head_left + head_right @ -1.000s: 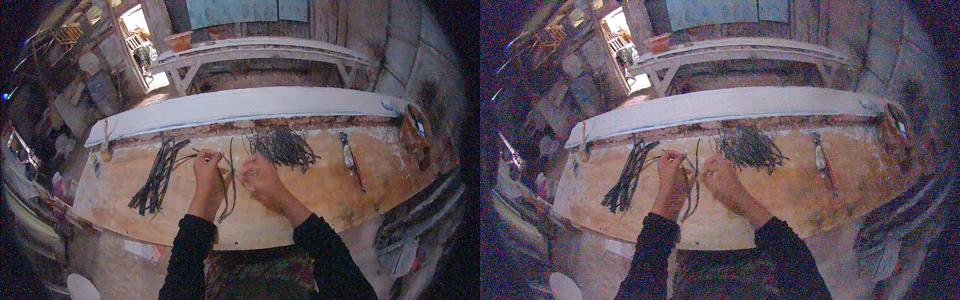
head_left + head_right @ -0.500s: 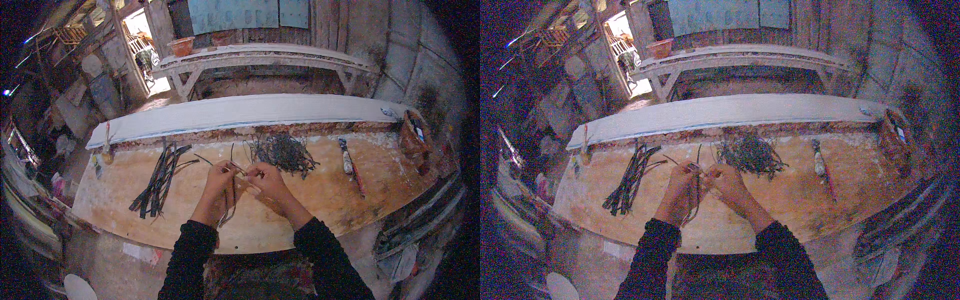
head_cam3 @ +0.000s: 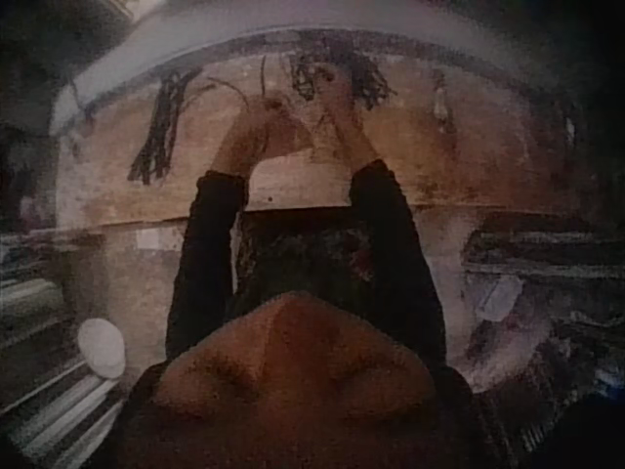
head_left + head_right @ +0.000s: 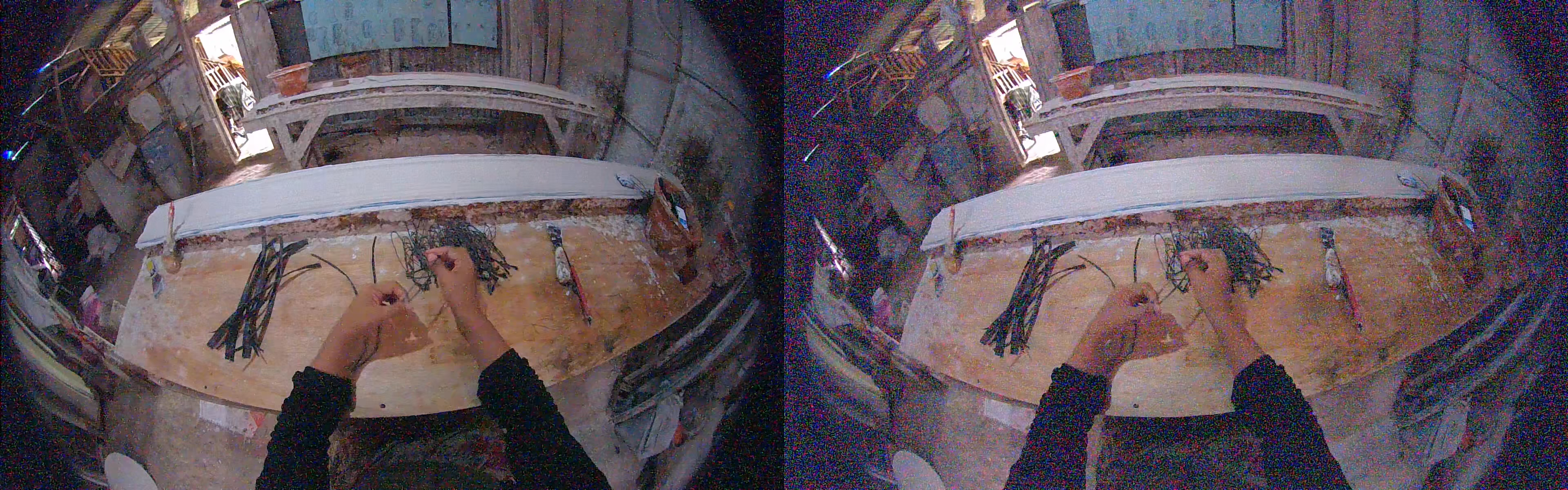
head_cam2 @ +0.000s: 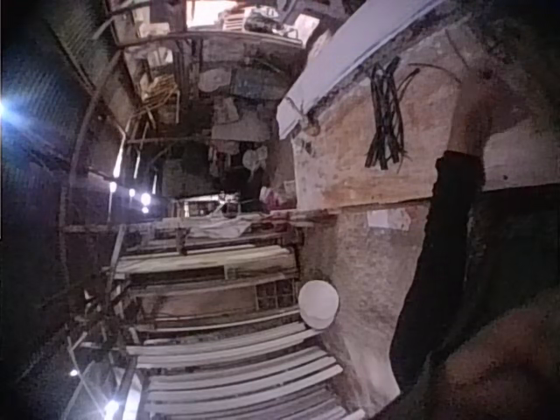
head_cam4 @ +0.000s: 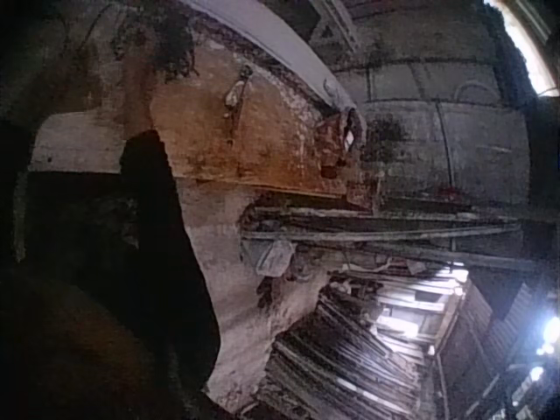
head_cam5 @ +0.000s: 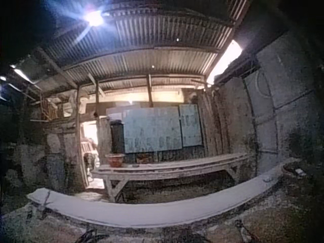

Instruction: The person separates the inner wires from black cable sheaths by hand. They pull the sheath off each wire, then place the stripped wires into a pile on the workbench.

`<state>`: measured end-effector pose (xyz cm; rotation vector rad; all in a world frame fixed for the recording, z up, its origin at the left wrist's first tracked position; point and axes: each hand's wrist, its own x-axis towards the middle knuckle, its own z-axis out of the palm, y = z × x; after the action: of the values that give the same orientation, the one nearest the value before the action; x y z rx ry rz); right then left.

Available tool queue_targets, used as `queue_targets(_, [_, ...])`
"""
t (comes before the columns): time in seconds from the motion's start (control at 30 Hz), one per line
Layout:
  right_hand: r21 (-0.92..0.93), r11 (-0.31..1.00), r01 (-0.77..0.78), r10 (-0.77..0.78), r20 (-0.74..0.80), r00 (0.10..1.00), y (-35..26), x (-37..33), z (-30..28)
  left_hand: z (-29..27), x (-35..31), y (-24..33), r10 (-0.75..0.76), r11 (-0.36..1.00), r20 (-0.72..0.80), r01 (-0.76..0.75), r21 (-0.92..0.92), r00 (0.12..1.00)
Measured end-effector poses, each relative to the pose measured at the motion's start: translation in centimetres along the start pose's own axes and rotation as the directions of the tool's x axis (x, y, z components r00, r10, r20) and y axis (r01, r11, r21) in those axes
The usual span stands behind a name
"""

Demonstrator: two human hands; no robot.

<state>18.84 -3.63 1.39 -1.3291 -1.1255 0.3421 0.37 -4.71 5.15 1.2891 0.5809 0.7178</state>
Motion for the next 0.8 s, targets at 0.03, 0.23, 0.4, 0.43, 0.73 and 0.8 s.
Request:
queue_targets(0.03, [-0.04, 0.998, 0.049, -0.05, -0.034, 0.998, -0.1, 0.1, -0.4, -0.4, 0.6, -0.4, 0.033, 0.997, -0.07, -0.028, 0.074, 0.997])
queue_targets(0.23, [-0.021, 0.993, 0.117, -0.112, 0.172, 0.979, -0.8, -0.1, -0.6, -3.2, 2.0, -2.4, 0.051, 0.997, -0.538, -0.07, -0.015, 0.842])
queue_targets(0.4, [0.241, 0.97, -0.007, -0.165, 0.685, 0.71, -1.9, -3.2, 1.0, -2.6, 2.4, -0.5, 0.106, 0.987, -0.678, -0.161, -0.018, 0.727])
queue_targets(0.43, [0.222, 0.958, -0.181, -0.049, 0.751, 0.659, -4.0, -4.0, 1.2, -3.4, 2.5, -1.1, 0.215, 0.976, -0.674, -0.124, 0.18, 0.707])
queue_targets(0.73, [0.113, 0.788, -0.605, 0.253, 0.836, 0.486, -8.7, -4.6, -0.8, -4.4, 2.6, -1.6, 0.157, 0.988, -0.646, -0.11, 0.112, 0.747])
queue_targets(0.8, [0.171, 0.905, -0.39, 0.09, 0.818, 0.568, -5.2, -4.2, -0.1, -3.2, 3.0, -1.5, 0.112, 0.993, -0.633, -0.108, 0.045, 0.766])
